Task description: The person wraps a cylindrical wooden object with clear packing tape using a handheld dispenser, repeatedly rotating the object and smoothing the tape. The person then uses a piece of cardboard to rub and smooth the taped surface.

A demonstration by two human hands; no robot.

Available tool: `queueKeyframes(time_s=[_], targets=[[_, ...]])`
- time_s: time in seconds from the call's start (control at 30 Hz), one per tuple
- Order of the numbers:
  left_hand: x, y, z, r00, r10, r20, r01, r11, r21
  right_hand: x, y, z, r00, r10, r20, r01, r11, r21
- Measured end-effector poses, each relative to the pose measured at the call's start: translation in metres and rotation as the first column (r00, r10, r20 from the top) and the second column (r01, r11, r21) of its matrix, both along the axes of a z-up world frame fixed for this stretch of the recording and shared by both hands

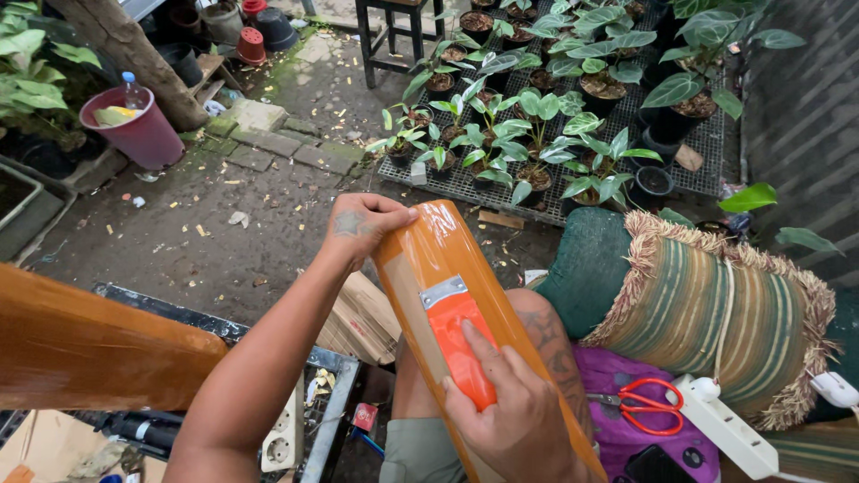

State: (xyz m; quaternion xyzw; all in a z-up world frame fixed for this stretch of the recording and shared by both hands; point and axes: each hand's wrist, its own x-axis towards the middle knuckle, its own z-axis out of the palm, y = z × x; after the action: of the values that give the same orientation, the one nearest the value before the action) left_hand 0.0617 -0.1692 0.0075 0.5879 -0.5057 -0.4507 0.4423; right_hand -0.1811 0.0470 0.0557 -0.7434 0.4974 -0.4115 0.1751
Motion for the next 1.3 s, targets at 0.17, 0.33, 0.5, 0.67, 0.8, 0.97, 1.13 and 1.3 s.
queueKeyframes(time_s=[0.17,0.33,0.5,0.67,0.8,0.97,1.13,1.3], targets=[[-0.004,0.004,0.004,1.0,0.01,-0.004,-0.01,1.0,0.008,0.0,-0.001,0.003,0.999,-0.018,-0.029,0.02,0.997,0.079],[-0.005,0.01,0.003,0.999,0.026,-0.019,-0.027,0.999,-0.031,0.0,-0.001,0.004,1.0,-0.01,-0.021,0.012,0.996,0.089],[-0.006,0.008,-0.006,0.999,0.04,-0.035,-0.044,0.992,-0.117,-0.002,-0.001,0.002,1.0,0.001,-0.008,-0.001,0.999,0.043],[0.003,0.009,-0.017,0.998,0.002,-0.056,0.004,0.994,0.109,-0.003,0.001,-0.001,1.0,-0.024,-0.001,0.024,0.995,0.097],[0.02,0.008,-0.022,0.988,-0.132,-0.08,0.142,0.983,0.12,-0.003,0.005,-0.004,1.0,-0.012,0.003,0.012,1.0,0.004],[0.05,0.001,-0.016,0.911,-0.397,-0.11,0.408,0.906,0.111,-0.005,0.007,-0.005,0.999,0.012,0.038,-0.011,0.999,-0.03],[0.039,-0.02,0.013,0.927,-0.376,-0.012,0.371,0.909,0.193,-0.007,0.007,-0.004,1.0,0.014,0.024,-0.015,0.999,0.034],[-0.033,-0.041,0.025,0.709,-0.284,0.646,0.253,0.957,0.144,-0.005,0.008,-0.001,1.0,-0.017,-0.008,0.017,1.0,0.022]])
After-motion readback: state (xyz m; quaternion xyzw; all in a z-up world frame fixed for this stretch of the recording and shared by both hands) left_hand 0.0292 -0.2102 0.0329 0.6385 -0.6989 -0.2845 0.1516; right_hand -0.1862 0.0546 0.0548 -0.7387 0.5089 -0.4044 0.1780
